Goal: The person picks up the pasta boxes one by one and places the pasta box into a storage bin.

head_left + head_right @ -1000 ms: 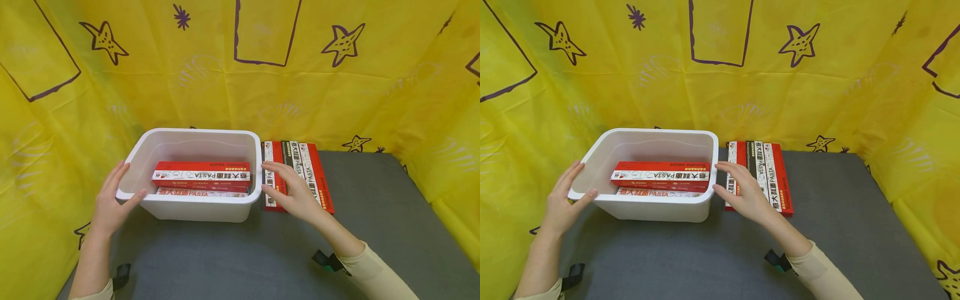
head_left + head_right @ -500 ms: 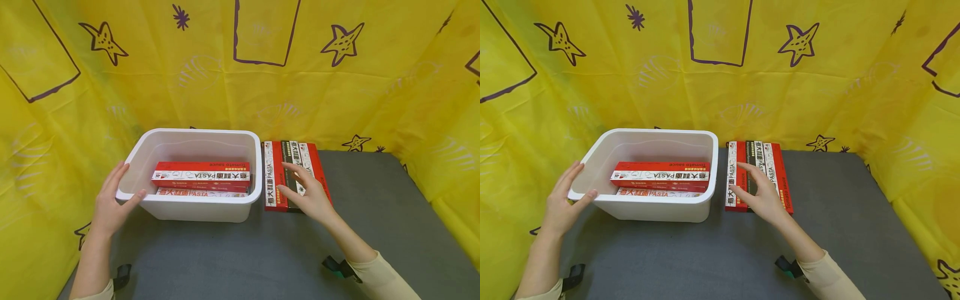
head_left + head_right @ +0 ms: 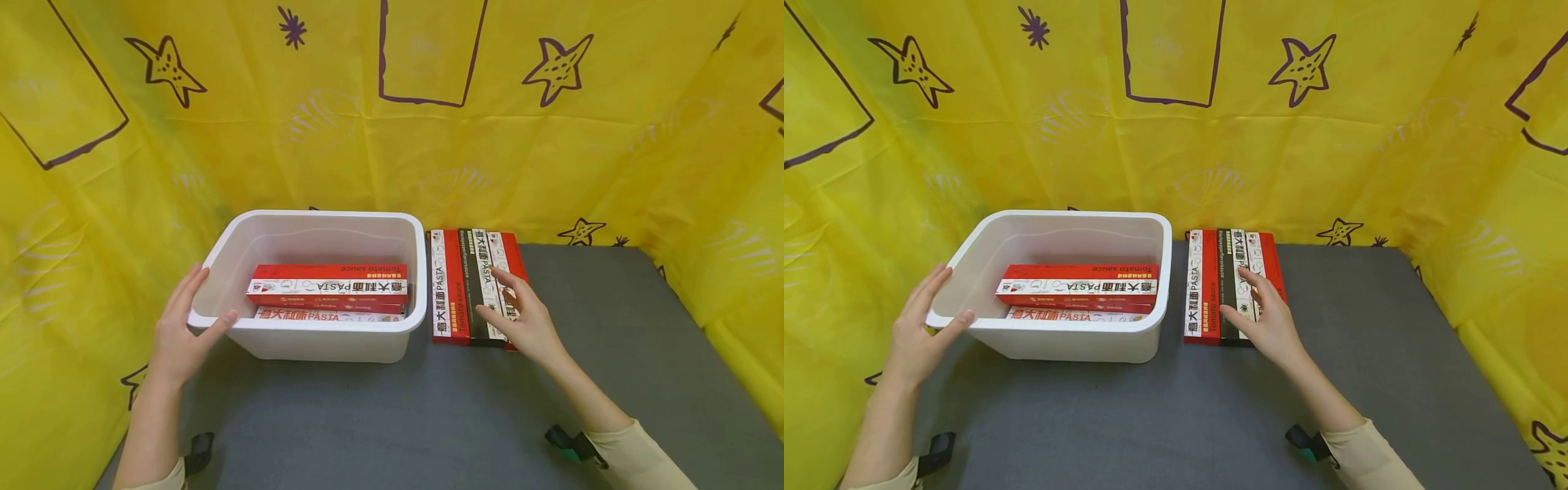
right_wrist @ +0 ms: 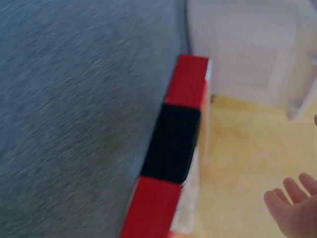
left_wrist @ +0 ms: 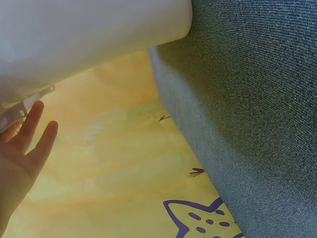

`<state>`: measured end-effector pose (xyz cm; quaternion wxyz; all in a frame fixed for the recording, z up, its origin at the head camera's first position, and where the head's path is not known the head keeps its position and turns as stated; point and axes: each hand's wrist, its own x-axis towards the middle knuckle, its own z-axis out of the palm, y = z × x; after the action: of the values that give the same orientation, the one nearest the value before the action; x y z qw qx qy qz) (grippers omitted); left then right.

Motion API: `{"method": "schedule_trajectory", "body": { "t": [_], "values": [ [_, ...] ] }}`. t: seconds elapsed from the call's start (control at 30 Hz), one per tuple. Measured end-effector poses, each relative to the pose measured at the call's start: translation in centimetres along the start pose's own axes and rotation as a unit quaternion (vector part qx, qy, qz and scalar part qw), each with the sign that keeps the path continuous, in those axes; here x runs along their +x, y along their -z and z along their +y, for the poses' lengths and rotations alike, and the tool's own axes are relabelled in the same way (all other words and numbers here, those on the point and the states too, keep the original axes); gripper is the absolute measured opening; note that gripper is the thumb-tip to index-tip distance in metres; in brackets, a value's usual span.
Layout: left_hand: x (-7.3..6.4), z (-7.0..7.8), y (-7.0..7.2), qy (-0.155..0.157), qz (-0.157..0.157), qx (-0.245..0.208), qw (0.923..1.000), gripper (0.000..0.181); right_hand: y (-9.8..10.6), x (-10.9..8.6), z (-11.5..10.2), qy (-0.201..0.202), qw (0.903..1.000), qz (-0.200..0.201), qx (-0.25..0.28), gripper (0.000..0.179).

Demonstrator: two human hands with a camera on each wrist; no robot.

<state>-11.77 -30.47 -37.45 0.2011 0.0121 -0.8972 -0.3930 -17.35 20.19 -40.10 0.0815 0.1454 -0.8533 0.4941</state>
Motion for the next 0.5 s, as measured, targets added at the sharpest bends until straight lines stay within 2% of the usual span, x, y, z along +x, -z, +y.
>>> {"method": "schedule_trajectory", "body": {
  "t": [0.2, 0.37, 0.5],
  "values": [
    [0.0, -0.1, -0.1, -0.004, 0.002, -0.002, 1.0000, 0.077, 0.8, -0.4, 1.8, -0.038, 0.9992, 0.001, -0.015, 0.073],
    [0.0, -0.1, -0.1, -0.008, 0.006, -0.007, 0.9999, 0.076, 1.5, -0.9, 2.8, -0.089, 0.9957, -0.010, -0.022, 0.079],
    [0.0, -0.1, -0.1, -0.007, 0.007, -0.007, 0.9999, 0.076, 1.8, -1.1, 3.7, -0.102, 0.9940, -0.014, -0.036, 0.084]
  ]
}}
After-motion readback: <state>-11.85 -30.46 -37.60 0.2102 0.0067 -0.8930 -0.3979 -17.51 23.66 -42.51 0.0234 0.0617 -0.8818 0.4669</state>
